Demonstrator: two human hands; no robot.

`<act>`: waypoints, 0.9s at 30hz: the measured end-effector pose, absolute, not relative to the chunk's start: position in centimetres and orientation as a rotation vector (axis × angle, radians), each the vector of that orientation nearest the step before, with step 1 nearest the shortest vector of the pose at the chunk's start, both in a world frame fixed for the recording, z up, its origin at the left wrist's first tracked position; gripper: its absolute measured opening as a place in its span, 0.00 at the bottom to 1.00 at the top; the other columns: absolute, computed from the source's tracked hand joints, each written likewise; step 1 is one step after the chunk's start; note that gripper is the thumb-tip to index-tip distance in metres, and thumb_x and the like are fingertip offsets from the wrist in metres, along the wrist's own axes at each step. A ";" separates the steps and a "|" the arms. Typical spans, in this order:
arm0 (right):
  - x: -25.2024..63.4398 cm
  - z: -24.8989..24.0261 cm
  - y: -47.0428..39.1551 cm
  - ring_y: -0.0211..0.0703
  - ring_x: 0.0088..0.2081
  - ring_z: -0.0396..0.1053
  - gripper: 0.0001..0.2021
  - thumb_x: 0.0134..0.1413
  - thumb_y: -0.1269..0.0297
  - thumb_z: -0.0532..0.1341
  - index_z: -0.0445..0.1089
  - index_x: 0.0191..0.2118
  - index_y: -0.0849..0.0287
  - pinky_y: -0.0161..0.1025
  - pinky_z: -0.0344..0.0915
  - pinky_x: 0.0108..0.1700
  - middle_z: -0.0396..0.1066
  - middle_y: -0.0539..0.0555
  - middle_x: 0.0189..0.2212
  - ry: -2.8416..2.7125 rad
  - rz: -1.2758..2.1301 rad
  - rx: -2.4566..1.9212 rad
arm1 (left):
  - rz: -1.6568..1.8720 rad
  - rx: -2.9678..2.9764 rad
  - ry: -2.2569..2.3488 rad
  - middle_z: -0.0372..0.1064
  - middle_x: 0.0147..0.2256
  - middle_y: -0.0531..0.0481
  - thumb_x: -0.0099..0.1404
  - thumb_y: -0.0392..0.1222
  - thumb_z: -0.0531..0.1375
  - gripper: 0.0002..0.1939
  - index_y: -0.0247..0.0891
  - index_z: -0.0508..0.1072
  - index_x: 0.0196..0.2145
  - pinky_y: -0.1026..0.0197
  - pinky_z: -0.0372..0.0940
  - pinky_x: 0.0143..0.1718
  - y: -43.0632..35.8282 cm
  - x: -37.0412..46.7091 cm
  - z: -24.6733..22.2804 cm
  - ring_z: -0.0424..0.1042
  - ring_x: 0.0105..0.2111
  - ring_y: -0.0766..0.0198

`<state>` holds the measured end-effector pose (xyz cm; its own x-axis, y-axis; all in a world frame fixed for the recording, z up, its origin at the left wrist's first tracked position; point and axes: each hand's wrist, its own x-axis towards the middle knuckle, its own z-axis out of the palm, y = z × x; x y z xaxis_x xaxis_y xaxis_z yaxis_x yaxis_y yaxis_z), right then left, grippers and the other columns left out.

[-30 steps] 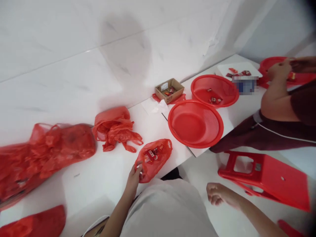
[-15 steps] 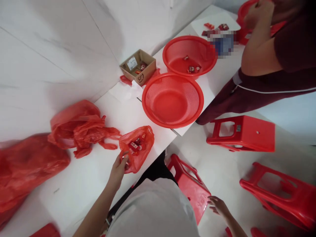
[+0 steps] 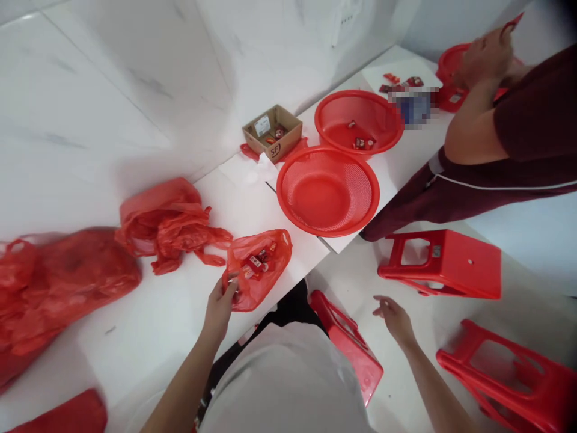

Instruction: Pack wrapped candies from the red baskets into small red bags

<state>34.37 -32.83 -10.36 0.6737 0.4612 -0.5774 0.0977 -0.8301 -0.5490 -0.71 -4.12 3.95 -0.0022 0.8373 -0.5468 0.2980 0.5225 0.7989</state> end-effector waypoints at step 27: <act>22.0 0.2 1.6 0.53 0.44 0.72 0.26 0.57 0.77 0.50 0.59 0.61 0.60 0.44 0.65 0.41 0.72 0.67 0.44 -2.387 0.917 -2.135 | 0.997 0.634 1.594 0.75 0.41 0.49 0.55 0.49 0.65 0.41 0.40 0.58 0.64 0.57 0.64 0.47 -6.0 -1.8 5.8 0.73 0.38 0.62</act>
